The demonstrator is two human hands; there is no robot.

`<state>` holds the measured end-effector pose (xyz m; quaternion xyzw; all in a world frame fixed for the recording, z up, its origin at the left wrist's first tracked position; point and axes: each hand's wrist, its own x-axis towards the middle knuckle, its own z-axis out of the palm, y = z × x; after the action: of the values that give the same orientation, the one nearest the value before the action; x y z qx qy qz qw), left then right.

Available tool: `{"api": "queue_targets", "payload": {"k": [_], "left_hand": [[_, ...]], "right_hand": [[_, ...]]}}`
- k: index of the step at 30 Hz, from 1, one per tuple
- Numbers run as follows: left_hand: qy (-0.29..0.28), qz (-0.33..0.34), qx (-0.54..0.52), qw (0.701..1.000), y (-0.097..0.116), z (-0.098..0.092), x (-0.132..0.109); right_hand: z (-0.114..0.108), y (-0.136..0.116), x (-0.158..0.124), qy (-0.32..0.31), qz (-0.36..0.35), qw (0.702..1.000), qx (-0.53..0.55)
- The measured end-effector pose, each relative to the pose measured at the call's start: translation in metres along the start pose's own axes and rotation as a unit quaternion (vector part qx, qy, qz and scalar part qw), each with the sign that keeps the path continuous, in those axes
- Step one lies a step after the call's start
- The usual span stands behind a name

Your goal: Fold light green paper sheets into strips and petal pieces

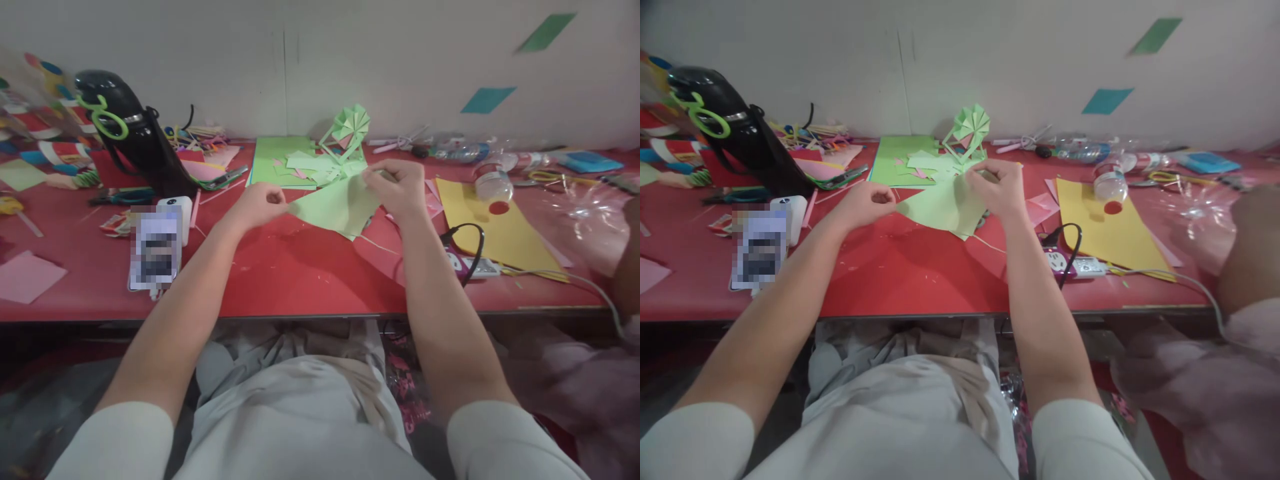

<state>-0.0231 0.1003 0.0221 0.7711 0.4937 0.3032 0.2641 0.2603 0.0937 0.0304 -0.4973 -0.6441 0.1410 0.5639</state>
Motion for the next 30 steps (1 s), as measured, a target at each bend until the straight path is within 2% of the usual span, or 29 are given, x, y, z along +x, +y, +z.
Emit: {"api": "queue_targets", "payload": {"k": [4, 7, 8, 10, 11, 13, 15, 19, 22, 24, 27, 30], "left_hand": [[0.048, -0.042, 0.04, 0.997, -0.012, -0.005, 0.009], [0.045, -0.069, -0.034, 0.996, -0.01, 0.003, 0.02], [0.036, -0.084, -0.132, 0.987, -0.007, 0.007, 0.023], [0.002, -0.087, -0.32, 0.943, -0.001, 0.016, 0.029], [-0.003, -0.08, -0.383, 0.92, 0.002, 0.02, 0.032], [0.021, -0.076, -0.452, 0.889, 0.005, 0.028, 0.035], [0.063, -0.088, -0.466, 0.878, 0.005, 0.032, 0.036], [0.105, -0.122, -0.456, 0.875, 0.0, 0.034, 0.034], [0.127, -0.141, -0.447, 0.874, -0.002, 0.028, 0.03], [0.127, -0.145, -0.425, 0.884, -0.006, 0.021, 0.026], [0.067, -0.14, -0.368, 0.917, -0.014, 0.007, 0.018], [-0.044, -0.134, -0.254, 0.957, -0.017, -0.006, 0.009]], "right_hand": [[-0.006, 0.004, 0.005, 0.141, -0.018, 0.99, -0.009], [0.0, 0.011, 0.003, 0.162, -0.01, 0.987, 0.009], [0.003, 0.013, 0.002, 0.144, -0.003, 0.989, 0.023], [0.011, 0.018, 0.0, 0.11, 0.012, 0.992, 0.063], [0.015, 0.021, -0.001, 0.088, 0.023, 0.993, 0.081], [0.021, 0.024, -0.003, 0.05, 0.041, 0.992, 0.104], [0.025, 0.026, -0.005, 0.021, 0.057, 0.992, 0.112], [0.023, 0.027, -0.012, -0.036, 0.107, 0.987, 0.117], [0.018, 0.024, -0.018, -0.091, 0.14, 0.979, 0.12], [0.015, 0.022, -0.021, -0.144, 0.161, 0.97, 0.116], [0.009, 0.02, -0.022, -0.198, 0.185, 0.955, 0.124], [0.005, 0.019, -0.021, -0.246, 0.186, 0.943, 0.126]]}}
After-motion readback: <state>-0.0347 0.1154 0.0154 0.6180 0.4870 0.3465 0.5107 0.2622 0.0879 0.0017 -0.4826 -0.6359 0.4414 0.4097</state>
